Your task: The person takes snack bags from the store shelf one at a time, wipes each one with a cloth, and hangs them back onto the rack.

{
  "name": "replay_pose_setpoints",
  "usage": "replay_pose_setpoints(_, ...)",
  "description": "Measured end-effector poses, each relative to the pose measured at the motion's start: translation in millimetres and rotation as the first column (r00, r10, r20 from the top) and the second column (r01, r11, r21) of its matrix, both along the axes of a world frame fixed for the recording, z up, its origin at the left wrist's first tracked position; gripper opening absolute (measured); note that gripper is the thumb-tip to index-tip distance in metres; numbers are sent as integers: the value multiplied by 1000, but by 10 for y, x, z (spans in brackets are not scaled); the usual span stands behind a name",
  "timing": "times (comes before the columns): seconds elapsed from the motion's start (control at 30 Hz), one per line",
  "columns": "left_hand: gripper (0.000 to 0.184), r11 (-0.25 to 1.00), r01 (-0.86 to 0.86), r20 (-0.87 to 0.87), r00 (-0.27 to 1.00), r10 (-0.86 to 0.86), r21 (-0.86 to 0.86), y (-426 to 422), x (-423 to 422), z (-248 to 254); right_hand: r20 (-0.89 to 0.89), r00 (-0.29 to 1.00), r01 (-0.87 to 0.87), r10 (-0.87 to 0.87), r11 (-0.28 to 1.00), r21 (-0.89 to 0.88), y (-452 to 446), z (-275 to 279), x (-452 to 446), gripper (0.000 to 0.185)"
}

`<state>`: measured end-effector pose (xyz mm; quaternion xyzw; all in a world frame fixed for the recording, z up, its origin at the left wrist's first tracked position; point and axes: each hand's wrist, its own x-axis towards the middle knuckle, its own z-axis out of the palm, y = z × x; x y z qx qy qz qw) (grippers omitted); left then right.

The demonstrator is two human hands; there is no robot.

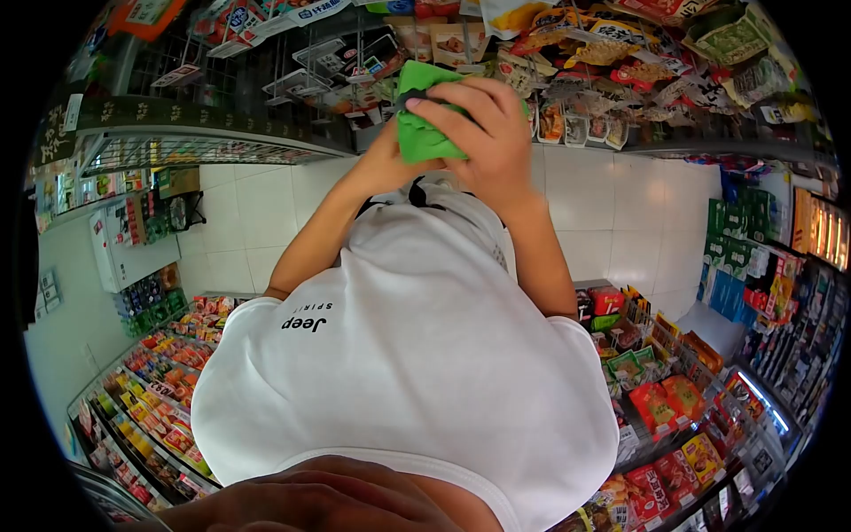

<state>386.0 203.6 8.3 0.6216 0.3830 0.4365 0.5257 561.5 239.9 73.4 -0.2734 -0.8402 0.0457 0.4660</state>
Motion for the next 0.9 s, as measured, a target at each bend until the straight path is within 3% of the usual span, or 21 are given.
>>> replay_pose_setpoints(0.07, 75, 924, 126, 392, 919, 28, -362, -71, 35, 275, -17, 999, 41, -42, 998, -36, 71, 7, 84, 44)
replay_pose_setpoints(0.17, 63, 990, -131, 218, 966, 139, -53, -23, 21, 34, 1, 999, -35, 35, 999, 15, -66, -31, -17, 44)
replay_pose_setpoints(0.2, 67, 997, -43, -4, 999, 43, 64, -16, -86, 76, 32, 997, -72, 71, 997, 29, -107, -24, -36, 43)
replay_pose_setpoints(0.27, 69, 996, -65, 20, 998, 64, 60, -25, -150, 131, 97, 985, -146, 140, 988, 56, -155, -15, -47, 42)
replay_pose_setpoints(0.3, 70, 995, -76, 32, 997, 74, 57, -31, -155, 163, 57, 995, -88, 85, 994, 62, -142, -14, -34, 42)
replay_pose_setpoints(0.33, 70, 980, -59, 328, 937, 120, -189, -61, -93, 210, 16, 999, -32, 31, 997, 65, -106, -12, -12, 42)
replay_pose_setpoints(0.4, 70, 968, -9, 371, 923, 105, -250, -80, -138, 302, -68, 995, 69, -66, 997, 37, -33, -38, 38, 40)
replay_pose_setpoints(0.53, 71, 933, 62, 392, 916, 88, -354, -81, -292, 202, -9, 992, -126, 127, 991, 35, -134, -51, 3, 39)
replay_pose_setpoints(0.67, 72, 944, 53, 459, 882, 108, -325, -132, -202, 309, -63, 997, 58, -54, 997, 54, 41, -50, 97, 37)
replay_pose_setpoints(0.77, 72, 919, 99, 598, 785, 163, -381, -153, -172, 388, -73, 997, -24, 26, 999, 30, -56, -14, 27, 38)
replay_pose_setpoints(0.8, 71, 909, 146, 584, 803, 122, -390, -146, -227, 343, -43, 994, -97, 96, 995, -6, -131, 50, 0, 39)
replay_pose_setpoints(0.9, 67, 887, 214, 588, 805, 76, -408, -122, -341, 264, -61, 996, -64, 63, 998, -11, -33, -5, 14, 42)
